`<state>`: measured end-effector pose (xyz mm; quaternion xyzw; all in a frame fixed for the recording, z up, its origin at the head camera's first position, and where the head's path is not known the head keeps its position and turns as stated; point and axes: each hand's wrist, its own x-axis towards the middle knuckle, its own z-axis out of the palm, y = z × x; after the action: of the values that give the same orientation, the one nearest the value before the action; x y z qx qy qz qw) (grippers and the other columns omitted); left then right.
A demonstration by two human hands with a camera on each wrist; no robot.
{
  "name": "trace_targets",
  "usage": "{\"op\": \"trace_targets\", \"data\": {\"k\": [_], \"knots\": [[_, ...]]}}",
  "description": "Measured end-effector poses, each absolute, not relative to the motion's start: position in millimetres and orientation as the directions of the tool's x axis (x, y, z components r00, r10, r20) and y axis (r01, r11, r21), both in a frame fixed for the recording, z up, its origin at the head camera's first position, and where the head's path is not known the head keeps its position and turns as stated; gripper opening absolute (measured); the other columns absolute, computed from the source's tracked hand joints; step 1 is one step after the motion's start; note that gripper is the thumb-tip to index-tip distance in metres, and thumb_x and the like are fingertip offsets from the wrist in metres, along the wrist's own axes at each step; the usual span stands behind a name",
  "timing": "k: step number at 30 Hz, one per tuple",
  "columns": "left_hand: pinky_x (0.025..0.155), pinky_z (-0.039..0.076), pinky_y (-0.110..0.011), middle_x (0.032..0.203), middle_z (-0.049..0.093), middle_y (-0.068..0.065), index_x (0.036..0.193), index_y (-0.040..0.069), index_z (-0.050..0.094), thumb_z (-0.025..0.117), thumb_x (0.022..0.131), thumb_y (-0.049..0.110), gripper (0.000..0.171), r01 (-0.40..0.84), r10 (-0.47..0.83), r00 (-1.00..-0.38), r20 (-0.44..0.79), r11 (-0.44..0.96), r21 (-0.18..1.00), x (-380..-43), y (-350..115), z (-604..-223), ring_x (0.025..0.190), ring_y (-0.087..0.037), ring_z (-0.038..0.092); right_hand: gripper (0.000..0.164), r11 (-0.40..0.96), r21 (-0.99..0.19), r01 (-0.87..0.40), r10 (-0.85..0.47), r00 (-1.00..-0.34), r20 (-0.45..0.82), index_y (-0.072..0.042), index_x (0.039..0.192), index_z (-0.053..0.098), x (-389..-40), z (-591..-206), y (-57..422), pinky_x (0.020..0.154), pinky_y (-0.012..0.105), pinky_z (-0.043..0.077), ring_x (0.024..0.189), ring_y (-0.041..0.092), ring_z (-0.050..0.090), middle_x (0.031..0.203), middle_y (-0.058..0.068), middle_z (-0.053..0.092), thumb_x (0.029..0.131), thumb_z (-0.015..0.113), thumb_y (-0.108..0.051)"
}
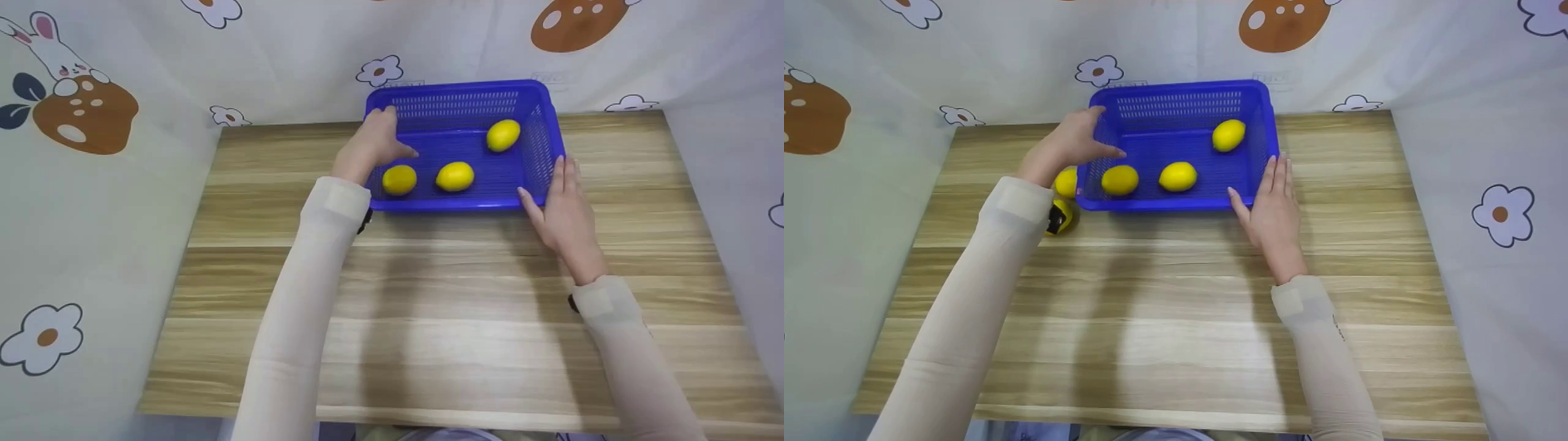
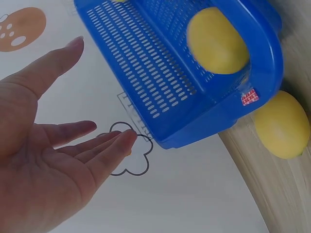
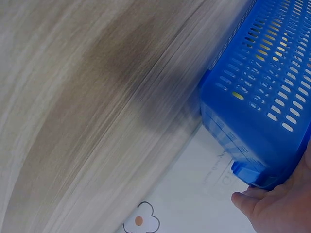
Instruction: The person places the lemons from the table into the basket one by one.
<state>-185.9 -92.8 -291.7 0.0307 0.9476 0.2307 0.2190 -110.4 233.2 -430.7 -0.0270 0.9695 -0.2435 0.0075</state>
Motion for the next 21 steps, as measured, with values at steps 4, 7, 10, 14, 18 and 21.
{"op": "trace_targets", "data": {"k": [4,7,10,14,18,21], "knots": [[0.132,0.016,-0.043,0.175,0.012,-0.025,0.167,-0.004,0.010,0.074,0.100,0.031,0.100,-0.039,0.164,-0.902,-0.400,0.891,0.452,-185,-93,-293,0.164,-0.034,0.012,0.101,0.879,-0.474,-0.044,-0.049,-0.999,0.001,0.007,0.166,0.001,-110,-431,233,0.127,0.066,0.020,0.161,0.047,0.007,0.173,0.033,0.001,0.107,0.038,-0.066],[0.132,0.017,-0.043,0.175,0.012,-0.025,0.167,-0.004,0.010,0.074,0.100,0.031,0.100,-0.043,0.161,-0.902,-0.401,0.890,0.454,-184,-93,-294,0.163,-0.034,0.013,0.101,0.880,-0.473,-0.036,-0.043,-0.999,-0.005,0.007,0.166,0.001,-110,-431,232,0.126,0.067,0.021,0.161,0.047,0.007,0.173,0.032,0.000,0.106,0.038,-0.067],[0.132,0.017,-0.043,0.175,0.011,-0.024,0.167,-0.004,0.010,0.074,0.100,0.032,0.099,-0.047,0.158,-0.901,-0.404,0.890,0.453,-182,-93,-295,0.164,-0.034,0.013,0.102,0.880,-0.475,-0.030,-0.039,-0.999,-0.009,0.006,0.166,0.001,-110,-430,232,0.126,0.067,0.021,0.161,0.048,0.008,0.173,0.032,0.000,0.106,0.037,-0.067],[0.132,0.017,-0.044,0.175,0.010,-0.025,0.167,-0.004,0.010,0.073,0.101,0.031,0.098,-0.052,0.157,-0.899,-0.408,0.888,0.456,-179,-94,-298,0.164,-0.035,0.012,0.101,0.879,-0.476,-0.031,-0.036,-0.999,-0.002,0.007,0.166,0.001,-110,-431,232,0.125,0.067,0.021,0.160,0.049,0.009,0.173,0.033,0.000,0.106,0.038,-0.066],[0.132,0.016,-0.044,0.174,0.011,-0.028,0.166,-0.006,0.011,0.073,0.101,0.030,0.097,-0.057,0.154,-0.901,-0.405,0.885,0.462,-175,-96,-304,0.163,-0.036,0.011,0.101,0.879,-0.475,-0.037,-0.037,-0.999,0.009,0.008,0.165,0.002,-111,-431,231,0.126,0.066,0.021,0.161,0.049,0.009,0.172,0.034,0.001,0.106,0.038,-0.066],[0.133,0.015,-0.044,0.174,0.011,-0.028,0.166,-0.007,0.011,0.072,0.101,0.029,0.096,-0.062,0.150,-0.902,-0.405,0.883,0.465,-173,-98,-308,0.164,-0.036,0.010,0.101,0.878,-0.477,-0.039,-0.036,-0.999,0.016,0.009,0.165,0.003,-111,-432,231,0.126,0.066,0.021,0.161,0.049,0.008,0.172,0.034,0.001,0.106,0.039,-0.065]]}}
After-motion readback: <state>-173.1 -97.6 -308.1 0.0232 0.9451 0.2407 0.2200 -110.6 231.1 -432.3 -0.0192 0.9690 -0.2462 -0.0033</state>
